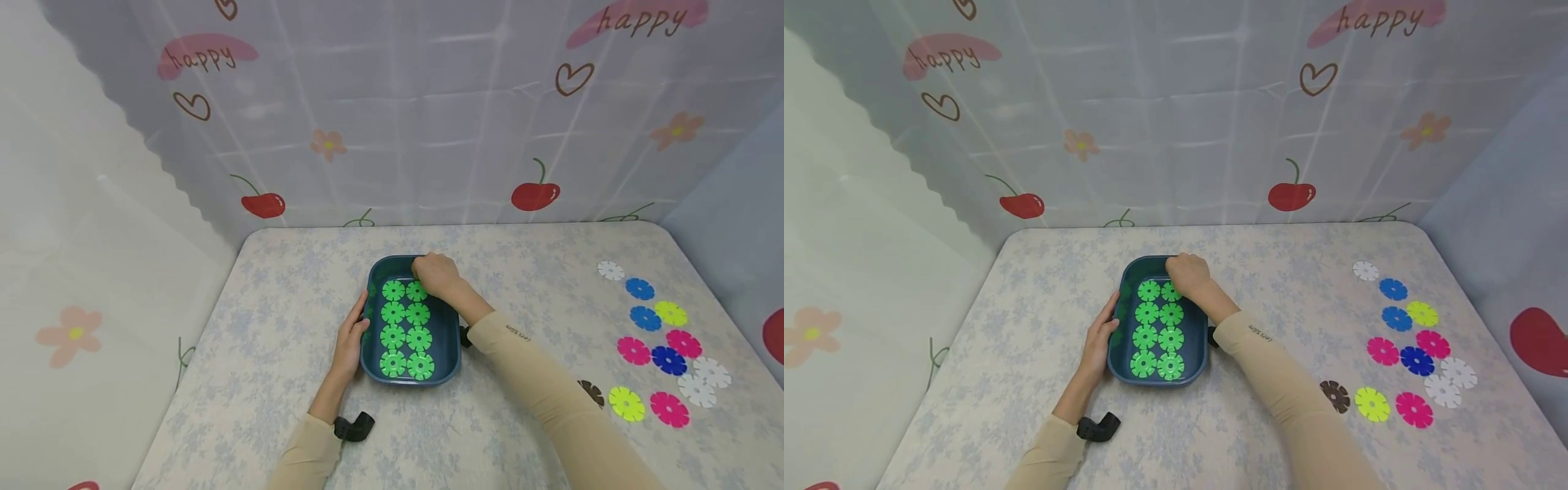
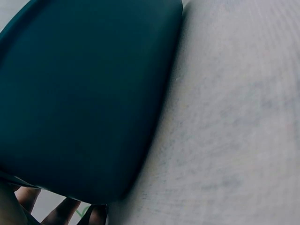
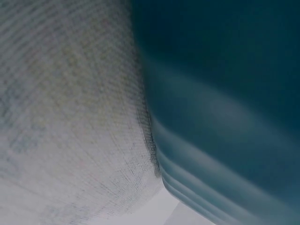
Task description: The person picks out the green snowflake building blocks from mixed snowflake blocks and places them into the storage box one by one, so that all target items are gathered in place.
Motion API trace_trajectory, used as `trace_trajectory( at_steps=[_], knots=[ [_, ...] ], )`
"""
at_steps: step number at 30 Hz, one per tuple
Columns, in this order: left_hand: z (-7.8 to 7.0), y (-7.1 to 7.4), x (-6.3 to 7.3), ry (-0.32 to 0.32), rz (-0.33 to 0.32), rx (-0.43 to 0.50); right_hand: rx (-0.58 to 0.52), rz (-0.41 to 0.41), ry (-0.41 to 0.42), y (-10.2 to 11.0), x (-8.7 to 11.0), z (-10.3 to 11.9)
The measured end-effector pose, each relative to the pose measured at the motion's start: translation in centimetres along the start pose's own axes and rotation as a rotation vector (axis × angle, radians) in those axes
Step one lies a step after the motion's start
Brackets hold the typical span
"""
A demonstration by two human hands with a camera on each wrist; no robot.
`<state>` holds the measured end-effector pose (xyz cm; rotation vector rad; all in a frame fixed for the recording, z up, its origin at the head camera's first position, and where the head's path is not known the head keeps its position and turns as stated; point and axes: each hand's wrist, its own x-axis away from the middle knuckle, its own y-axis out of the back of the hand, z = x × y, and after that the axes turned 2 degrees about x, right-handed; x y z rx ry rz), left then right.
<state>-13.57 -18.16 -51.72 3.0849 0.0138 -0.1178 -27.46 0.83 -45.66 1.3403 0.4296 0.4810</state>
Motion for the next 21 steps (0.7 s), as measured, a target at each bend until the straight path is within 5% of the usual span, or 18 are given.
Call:
trace_trajectory(
  at_steps=[11, 21],
  knots=[
    [0.0, -0.1, -0.3, 0.008, 0.006, 0.002, -0.045, 0.022, -0.003, 0.4, 0.5, -0.4],
    [0.2, 0.3, -0.2, 0.042, -0.024, 0.017, -0.353, 0.022, 0.028, 4.9, 4.0, -2.3]
  ],
)
